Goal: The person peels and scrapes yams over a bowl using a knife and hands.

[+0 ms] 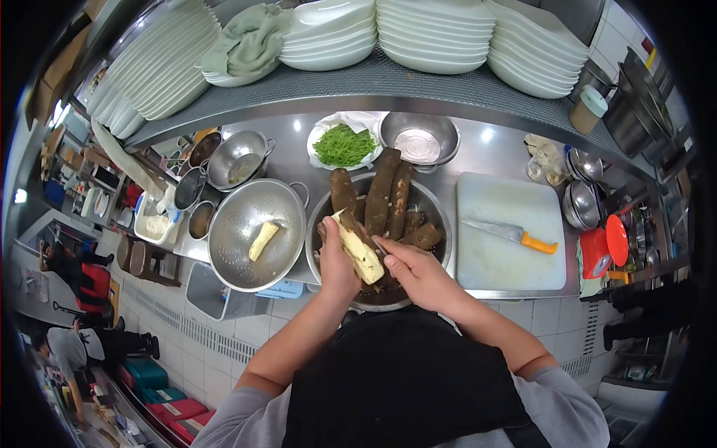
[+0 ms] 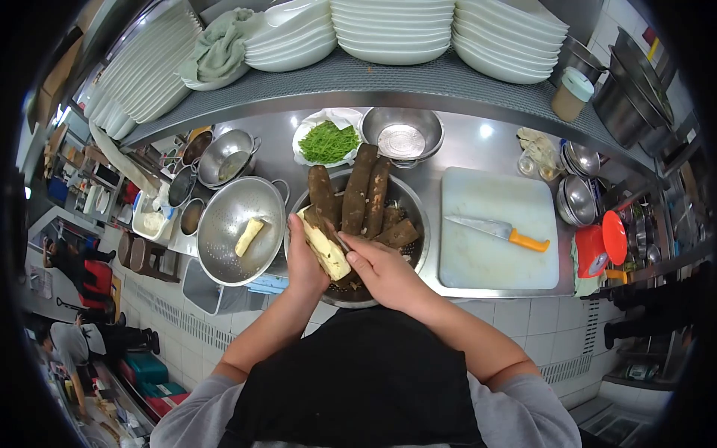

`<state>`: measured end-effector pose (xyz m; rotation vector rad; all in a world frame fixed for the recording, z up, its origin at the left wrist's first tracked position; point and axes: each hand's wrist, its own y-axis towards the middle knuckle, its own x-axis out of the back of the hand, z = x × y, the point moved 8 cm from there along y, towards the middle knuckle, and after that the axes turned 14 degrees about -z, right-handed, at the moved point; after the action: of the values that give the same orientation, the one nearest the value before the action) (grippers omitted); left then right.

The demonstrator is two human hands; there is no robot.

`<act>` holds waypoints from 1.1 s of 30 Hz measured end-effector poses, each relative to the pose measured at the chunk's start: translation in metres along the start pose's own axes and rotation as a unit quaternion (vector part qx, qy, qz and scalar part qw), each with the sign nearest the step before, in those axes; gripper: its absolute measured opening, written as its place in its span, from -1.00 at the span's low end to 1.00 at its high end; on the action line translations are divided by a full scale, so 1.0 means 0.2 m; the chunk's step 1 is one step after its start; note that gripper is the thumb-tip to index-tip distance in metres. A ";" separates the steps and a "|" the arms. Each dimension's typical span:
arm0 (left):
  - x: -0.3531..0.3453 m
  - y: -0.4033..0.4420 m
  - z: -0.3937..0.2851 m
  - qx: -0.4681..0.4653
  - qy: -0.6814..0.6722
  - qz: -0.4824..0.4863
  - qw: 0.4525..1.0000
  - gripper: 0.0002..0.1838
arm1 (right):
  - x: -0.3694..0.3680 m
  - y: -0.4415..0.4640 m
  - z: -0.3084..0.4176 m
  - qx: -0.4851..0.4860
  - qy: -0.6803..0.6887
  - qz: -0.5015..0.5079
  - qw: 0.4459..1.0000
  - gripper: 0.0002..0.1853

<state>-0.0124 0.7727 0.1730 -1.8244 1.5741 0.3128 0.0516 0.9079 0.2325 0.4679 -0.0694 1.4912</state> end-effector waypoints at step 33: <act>-0.14 -0.12 0.04 0.064 0.004 0.134 0.989 -0.46 | 0.13 0.01 0.03 -0.076 -0.023 -0.048 0.996 -0.44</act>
<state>0.0055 0.7995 0.1918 -1.5192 1.8051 0.3199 0.0545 0.9303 0.2476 0.3783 -0.1933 1.3702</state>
